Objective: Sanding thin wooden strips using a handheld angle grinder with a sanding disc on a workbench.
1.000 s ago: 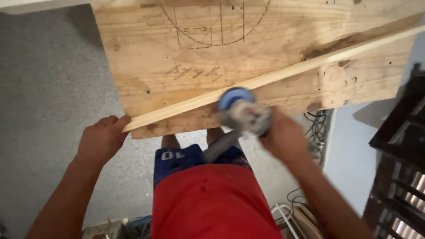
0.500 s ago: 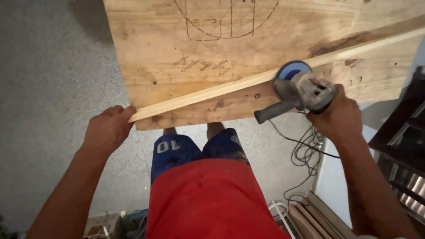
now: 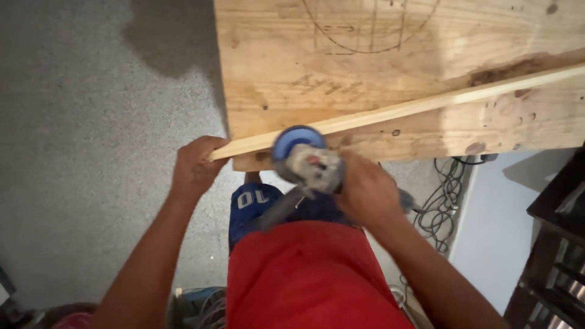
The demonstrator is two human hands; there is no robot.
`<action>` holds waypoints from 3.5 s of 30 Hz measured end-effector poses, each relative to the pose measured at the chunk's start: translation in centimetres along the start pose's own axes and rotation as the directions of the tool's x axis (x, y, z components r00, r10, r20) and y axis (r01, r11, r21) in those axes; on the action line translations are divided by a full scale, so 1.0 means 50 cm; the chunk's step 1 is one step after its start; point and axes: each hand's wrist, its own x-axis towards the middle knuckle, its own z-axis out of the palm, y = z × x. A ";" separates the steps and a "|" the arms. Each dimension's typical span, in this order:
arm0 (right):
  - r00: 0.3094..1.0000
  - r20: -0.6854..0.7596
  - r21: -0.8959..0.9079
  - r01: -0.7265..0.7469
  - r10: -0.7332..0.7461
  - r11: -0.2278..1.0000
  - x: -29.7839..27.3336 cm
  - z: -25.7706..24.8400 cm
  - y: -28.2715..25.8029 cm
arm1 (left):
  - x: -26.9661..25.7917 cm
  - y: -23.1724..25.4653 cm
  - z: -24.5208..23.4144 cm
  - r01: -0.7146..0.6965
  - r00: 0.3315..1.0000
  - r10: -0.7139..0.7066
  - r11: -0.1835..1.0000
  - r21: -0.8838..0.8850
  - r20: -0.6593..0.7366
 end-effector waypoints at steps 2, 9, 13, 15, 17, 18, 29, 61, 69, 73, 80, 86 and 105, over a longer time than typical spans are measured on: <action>0.998 0.007 -0.017 -0.069 0.069 0.997 -0.016 -0.012 0.049 | -0.001 0.020 0.002 -0.039 0.998 0.031 0.987 -0.156 -0.055; 0.933 0.059 -0.083 -0.350 0.355 0.933 -0.066 -0.051 0.084 | 0.007 -0.019 0.025 -0.204 0.977 0.160 0.894 -0.400 -0.142; 0.975 0.021 -0.029 -0.222 0.223 0.975 0.001 -0.049 -0.114 | 0.009 -0.025 0.018 -0.217 0.976 0.185 0.893 -0.395 -0.119; 0.991 -0.080 0.046 -0.101 0.104 0.994 0.023 -0.011 -0.175 | 0.008 -0.045 0.028 -0.198 0.980 0.183 0.910 -0.363 -0.075; 0.993 -0.033 0.019 -0.109 0.109 0.994 0.021 0.017 -0.179 | 0.010 -0.046 0.023 -0.211 0.977 0.200 0.906 -0.366 -0.067; 0.993 0.011 -0.004 -0.115 0.115 0.993 0.020 0.031 -0.181 | 0.012 -0.047 0.022 -0.225 0.974 0.219 0.904 -0.364 -0.058; 0.840 0.193 -0.204 -0.471 0.507 0.858 -0.023 -0.059 0.018 | 0.008 -0.045 0.031 -0.293 0.956 0.260 0.848 -0.441 -0.136; 0.671 0.608 -0.195 -0.391 0.424 0.899 0.168 -0.116 -0.286 | 0.013 -0.071 0.033 -0.188 0.971 0.236 0.829 -0.527 0.024; 0.720 0.565 -0.261 -0.307 0.403 0.915 0.152 -0.112 -0.238 | 0.013 -0.093 0.043 -0.203 0.960 0.278 0.760 -0.617 0.026; 0.701 0.594 -0.281 -0.278 0.394 0.919 0.158 -0.104 -0.260 | 0.017 -0.085 0.037 -0.231 0.956 0.294 0.782 -0.579 0.016; 0.716 0.594 -0.258 -0.263 0.367 0.930 0.158 -0.101 -0.251 | 0.016 -0.074 0.029 -0.289 0.940 0.342 0.778 -0.558 -0.010; 0.729 0.587 -0.283 -0.224 0.353 0.933 0.162 -0.110 -0.261 | 0.016 -0.073 0.024 -0.261 0.946 0.323 0.782 -0.566 0.010; 0.926 0.138 -0.249 -0.310 0.350 0.918 -0.085 -0.040 -0.131 | -0.005 -0.085 0.099 -0.308 0.951 0.238 0.747 -0.590 -0.196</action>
